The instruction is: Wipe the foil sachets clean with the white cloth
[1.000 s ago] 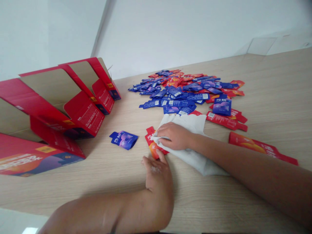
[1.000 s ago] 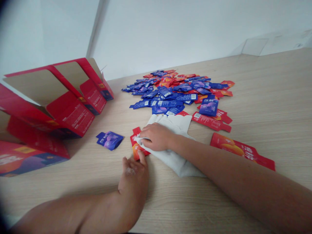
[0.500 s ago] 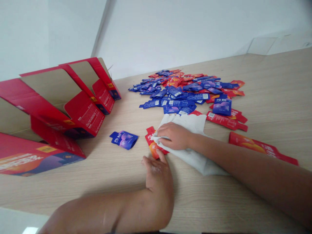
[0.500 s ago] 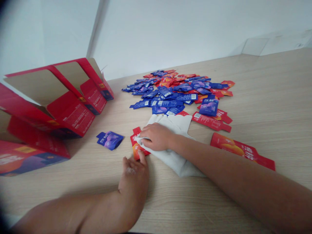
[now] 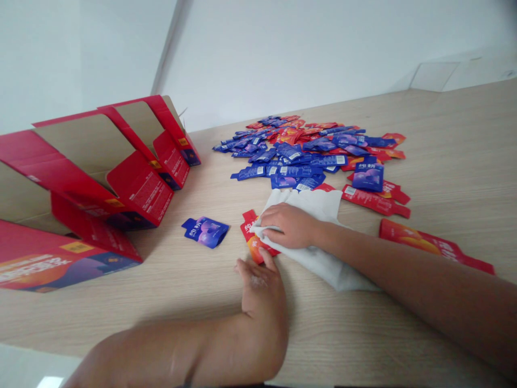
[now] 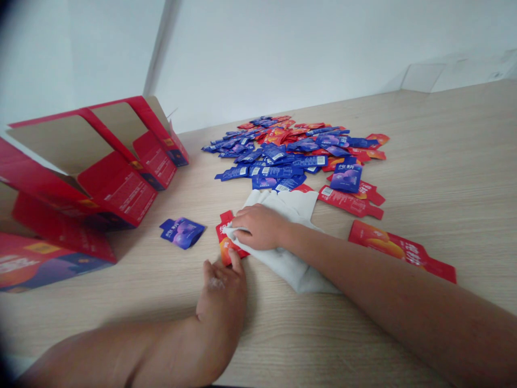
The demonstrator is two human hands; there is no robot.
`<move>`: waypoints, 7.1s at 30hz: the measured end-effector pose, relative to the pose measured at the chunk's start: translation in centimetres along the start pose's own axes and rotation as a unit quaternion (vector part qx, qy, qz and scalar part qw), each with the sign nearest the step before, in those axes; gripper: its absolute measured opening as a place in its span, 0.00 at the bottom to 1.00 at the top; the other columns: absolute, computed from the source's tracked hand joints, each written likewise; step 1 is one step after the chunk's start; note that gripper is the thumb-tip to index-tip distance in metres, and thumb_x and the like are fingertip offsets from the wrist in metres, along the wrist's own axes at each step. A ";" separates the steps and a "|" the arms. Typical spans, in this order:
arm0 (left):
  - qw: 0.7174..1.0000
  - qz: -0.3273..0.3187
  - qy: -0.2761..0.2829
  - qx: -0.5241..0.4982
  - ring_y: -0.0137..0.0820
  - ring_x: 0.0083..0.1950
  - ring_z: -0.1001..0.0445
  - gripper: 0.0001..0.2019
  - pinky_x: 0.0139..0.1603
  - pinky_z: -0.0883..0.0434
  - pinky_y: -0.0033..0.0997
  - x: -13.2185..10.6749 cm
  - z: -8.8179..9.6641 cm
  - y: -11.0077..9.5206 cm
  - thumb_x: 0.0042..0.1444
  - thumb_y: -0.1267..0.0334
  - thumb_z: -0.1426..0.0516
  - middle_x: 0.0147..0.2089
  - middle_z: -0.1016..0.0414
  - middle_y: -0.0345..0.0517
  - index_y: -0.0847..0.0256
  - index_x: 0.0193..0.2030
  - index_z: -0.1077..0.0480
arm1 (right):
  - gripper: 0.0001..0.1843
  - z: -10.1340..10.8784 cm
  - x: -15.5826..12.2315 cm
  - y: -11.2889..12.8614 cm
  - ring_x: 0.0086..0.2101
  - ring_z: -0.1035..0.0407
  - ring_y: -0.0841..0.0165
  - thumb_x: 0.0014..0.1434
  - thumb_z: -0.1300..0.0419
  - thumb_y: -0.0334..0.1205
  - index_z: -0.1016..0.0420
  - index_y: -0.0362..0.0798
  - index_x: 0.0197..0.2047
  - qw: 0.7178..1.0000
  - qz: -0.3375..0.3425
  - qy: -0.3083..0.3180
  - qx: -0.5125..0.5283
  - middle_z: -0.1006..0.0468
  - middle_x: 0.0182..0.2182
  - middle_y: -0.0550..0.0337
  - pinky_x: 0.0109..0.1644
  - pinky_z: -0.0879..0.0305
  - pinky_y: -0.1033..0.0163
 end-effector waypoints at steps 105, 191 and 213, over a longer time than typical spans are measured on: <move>1.000 -0.009 -0.002 0.005 0.39 0.39 0.20 0.25 0.49 0.28 0.43 0.1 0.0 0.0 0.56 0.80 0.58 0.39 0.20 0.68 0.75 0.58 0.34 | 0.10 -0.1 0.0 -0.1 0.39 0.31 0.64 0.61 0.47 0.36 0.25 0.43 0.36 1.000 -0.003 0.002 -0.002 0.23 0.36 0.52 0.46 0.39 0.58; 0.999 -0.019 0.038 0.015 0.37 0.42 0.21 0.26 0.54 0.30 0.44 0.1 -0.2 -0.1 0.57 0.80 0.59 0.42 0.20 0.64 0.74 0.60 0.36 | 0.10 -0.1 0.0 -0.1 0.39 0.31 0.63 0.61 0.46 0.35 0.24 0.43 0.37 1.000 -0.005 -0.006 0.002 0.23 0.37 0.52 0.45 0.39 0.59; 1.000 -0.012 0.002 0.003 0.38 0.41 0.20 0.25 0.52 0.29 0.44 0.0 0.0 0.0 0.56 0.80 0.58 0.41 0.20 0.67 0.75 0.58 0.34 | 0.10 0.0 0.0 -0.1 0.38 0.31 0.63 0.61 0.47 0.36 0.25 0.43 0.36 1.000 -0.007 -0.001 0.001 0.23 0.36 0.52 0.45 0.40 0.59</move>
Point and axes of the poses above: each hand's wrist, its own x-axis towards the middle knuckle, its own z-axis out of the back of the hand, y = z × x, the point moved 4 cm from there along x, towards the middle knuckle
